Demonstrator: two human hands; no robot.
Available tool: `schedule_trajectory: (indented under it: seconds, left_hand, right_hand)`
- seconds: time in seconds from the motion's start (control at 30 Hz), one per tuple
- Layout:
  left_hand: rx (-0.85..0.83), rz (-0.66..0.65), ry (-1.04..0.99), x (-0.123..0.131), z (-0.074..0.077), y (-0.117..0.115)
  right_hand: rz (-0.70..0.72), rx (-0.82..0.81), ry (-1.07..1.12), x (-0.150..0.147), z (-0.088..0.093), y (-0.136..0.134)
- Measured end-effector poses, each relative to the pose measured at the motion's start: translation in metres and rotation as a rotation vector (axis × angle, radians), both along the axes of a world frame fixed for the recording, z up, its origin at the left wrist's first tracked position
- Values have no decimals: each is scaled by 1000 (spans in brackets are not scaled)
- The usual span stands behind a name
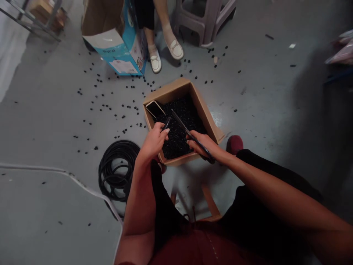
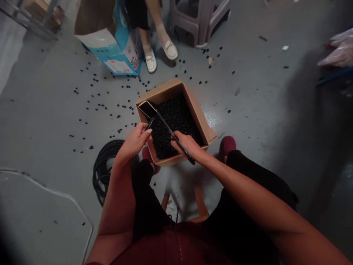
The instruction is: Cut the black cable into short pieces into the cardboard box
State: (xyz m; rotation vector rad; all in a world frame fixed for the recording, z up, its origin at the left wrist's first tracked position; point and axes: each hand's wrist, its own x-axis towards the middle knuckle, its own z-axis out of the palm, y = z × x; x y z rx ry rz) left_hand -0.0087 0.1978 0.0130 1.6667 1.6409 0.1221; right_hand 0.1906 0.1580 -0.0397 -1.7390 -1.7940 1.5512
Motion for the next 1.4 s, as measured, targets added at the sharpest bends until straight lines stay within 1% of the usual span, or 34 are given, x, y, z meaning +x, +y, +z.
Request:
schedule_trajectory:
  seconds: [0.1, 0.2, 0.3, 0.4, 0.53, 0.7, 0.87, 1.1, 1.3, 1.4]
  left_hand:
    - [81, 44, -115, 0, 2, 1]
    - [158, 99, -145, -1, 3, 2]
    - [181, 162, -208, -2, 5, 3]
    - [154, 216, -365, -1, 6, 3]
    - [75, 271, -592, 1, 6, 3]
    - [3, 306, -686, 3, 8, 3]
    - [-16, 283, -680, 4, 6, 4]
    - [-32, 247, -654, 6, 7, 3]
    - [-68, 114, -595, 5, 8, 4]
    - [-86, 83, -567, 4, 8, 4]
  right_hand:
    - [-77, -40, 111, 2, 7, 7]
    - [-121, 24, 147, 5, 12, 12]
    - [-129, 83, 183, 7, 15, 14]
    - [-98, 86, 211, 6, 16, 12]
    - [-39, 71, 253, 4, 15, 6]
    - [4, 98, 255, 4, 19, 2]
    - [26, 101, 201, 5, 22, 2]
    - [24, 104, 240, 8, 22, 2]
    - [60, 109, 209, 9, 19, 3]
    - [55, 116, 171, 8, 21, 4]
